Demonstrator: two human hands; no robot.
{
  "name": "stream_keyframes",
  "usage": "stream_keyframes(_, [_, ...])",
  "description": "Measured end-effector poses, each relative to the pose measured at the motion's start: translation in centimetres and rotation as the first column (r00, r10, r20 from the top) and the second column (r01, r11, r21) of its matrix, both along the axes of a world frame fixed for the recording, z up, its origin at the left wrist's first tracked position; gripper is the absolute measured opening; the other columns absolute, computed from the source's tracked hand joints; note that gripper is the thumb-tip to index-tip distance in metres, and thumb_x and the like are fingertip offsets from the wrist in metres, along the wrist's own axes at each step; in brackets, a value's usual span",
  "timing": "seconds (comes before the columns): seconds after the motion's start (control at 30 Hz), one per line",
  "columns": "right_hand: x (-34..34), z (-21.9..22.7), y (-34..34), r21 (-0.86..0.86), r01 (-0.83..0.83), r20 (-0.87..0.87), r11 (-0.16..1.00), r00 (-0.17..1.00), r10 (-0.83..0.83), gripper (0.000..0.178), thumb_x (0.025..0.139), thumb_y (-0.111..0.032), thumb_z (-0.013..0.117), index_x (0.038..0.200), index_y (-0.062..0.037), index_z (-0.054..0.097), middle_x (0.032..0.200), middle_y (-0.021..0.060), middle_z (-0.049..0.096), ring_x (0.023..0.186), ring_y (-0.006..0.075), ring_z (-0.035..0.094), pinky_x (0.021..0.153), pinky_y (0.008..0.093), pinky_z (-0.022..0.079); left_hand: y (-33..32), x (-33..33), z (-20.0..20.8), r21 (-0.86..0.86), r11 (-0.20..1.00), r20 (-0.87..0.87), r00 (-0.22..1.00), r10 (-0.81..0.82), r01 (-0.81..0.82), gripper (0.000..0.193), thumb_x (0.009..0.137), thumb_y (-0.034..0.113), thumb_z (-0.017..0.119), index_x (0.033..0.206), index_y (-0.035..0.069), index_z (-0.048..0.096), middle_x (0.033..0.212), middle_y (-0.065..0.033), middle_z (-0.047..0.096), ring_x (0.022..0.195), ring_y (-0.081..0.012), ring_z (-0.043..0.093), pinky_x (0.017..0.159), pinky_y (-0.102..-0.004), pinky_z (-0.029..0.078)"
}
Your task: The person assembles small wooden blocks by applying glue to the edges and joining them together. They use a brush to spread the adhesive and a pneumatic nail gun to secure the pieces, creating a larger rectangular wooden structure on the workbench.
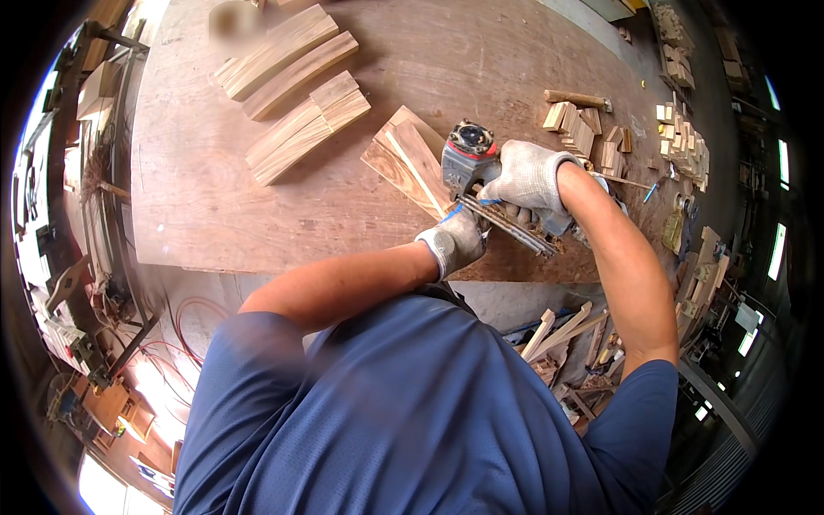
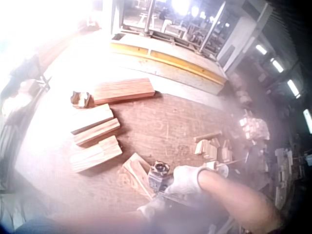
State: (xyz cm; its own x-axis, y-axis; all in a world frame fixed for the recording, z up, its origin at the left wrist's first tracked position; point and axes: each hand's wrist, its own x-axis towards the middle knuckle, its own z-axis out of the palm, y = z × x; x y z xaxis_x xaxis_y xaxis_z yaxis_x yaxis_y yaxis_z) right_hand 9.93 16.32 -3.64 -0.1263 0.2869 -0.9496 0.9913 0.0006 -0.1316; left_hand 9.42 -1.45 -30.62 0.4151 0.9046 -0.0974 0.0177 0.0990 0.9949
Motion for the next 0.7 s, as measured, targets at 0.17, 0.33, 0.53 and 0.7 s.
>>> stream_keyframes(0.17, [-0.2, 0.2, 0.0, 0.002, -0.005, 0.001, 1.0, 1.0, 0.005, 0.03, 0.092, -0.025, 0.076, 0.096, 0.0048, 0.078, 0.072, 0.012, 0.073, 0.055, 0.0201, 0.07, 0.051, 0.0367, 0.058, 0.8, 0.5, 0.0, -0.691, 0.608, 0.723, 0.346, 0.598, 0.392, 0.041, 0.113, 0.007, 0.031, 0.148, 0.005, 0.051, 0.145, -0.0067, 0.059, 0.133, -0.0166, 0.058, 0.115, -0.0266, 0.051])
stream_keyframes(0.33, [-0.1, 0.0, 0.1, -0.014, 0.014, -0.003, 1.0, 1.0, -0.014, 0.029, 0.092, -0.023, 0.077, 0.098, 0.0047, 0.077, 0.069, 0.0116, 0.071, 0.054, 0.0186, 0.068, 0.05, 0.0353, 0.056, 0.3, 0.4, -0.3, -0.429, 0.898, 0.353, 0.933, 0.066, 0.099, 0.042, 0.111, 0.004, 0.034, 0.149, 0.004, 0.052, 0.148, -0.0077, 0.059, 0.134, -0.0172, 0.058, 0.117, -0.0293, 0.049])
stream_keyframes(0.53, [-0.4, 0.4, 0.0, -0.011, 0.022, 0.009, 1.0, 1.0, -0.021, 0.029, 0.092, -0.024, 0.077, 0.099, 0.004, 0.077, 0.071, 0.0126, 0.072, 0.054, 0.0192, 0.069, 0.05, 0.0358, 0.057, 0.2, 0.5, -1.1, 0.002, 0.999, 0.064, 0.996, 0.054, -0.054, 0.042, 0.108, 0.005, 0.039, 0.146, 0.003, 0.058, 0.148, -0.009, 0.061, 0.138, -0.0206, 0.057, 0.119, -0.0348, 0.045])
stream_keyframes(0.7, [0.2, 0.2, -0.2, 0.025, 0.061, 0.011, 0.998, 0.998, -0.062, 0.032, 0.092, -0.024, 0.078, 0.104, 0.0046, 0.076, 0.072, 0.013, 0.072, 0.055, 0.0202, 0.07, 0.051, 0.0359, 0.058, 1.0, -2.8, 4.3, 0.303, 0.9, -0.53, 0.84, -0.114, 0.314, 0.042, 0.104, 0.013, 0.049, 0.143, 0.003, 0.063, 0.143, -0.0099, 0.065, 0.137, -0.0305, 0.057, 0.12, -0.0481, 0.042])
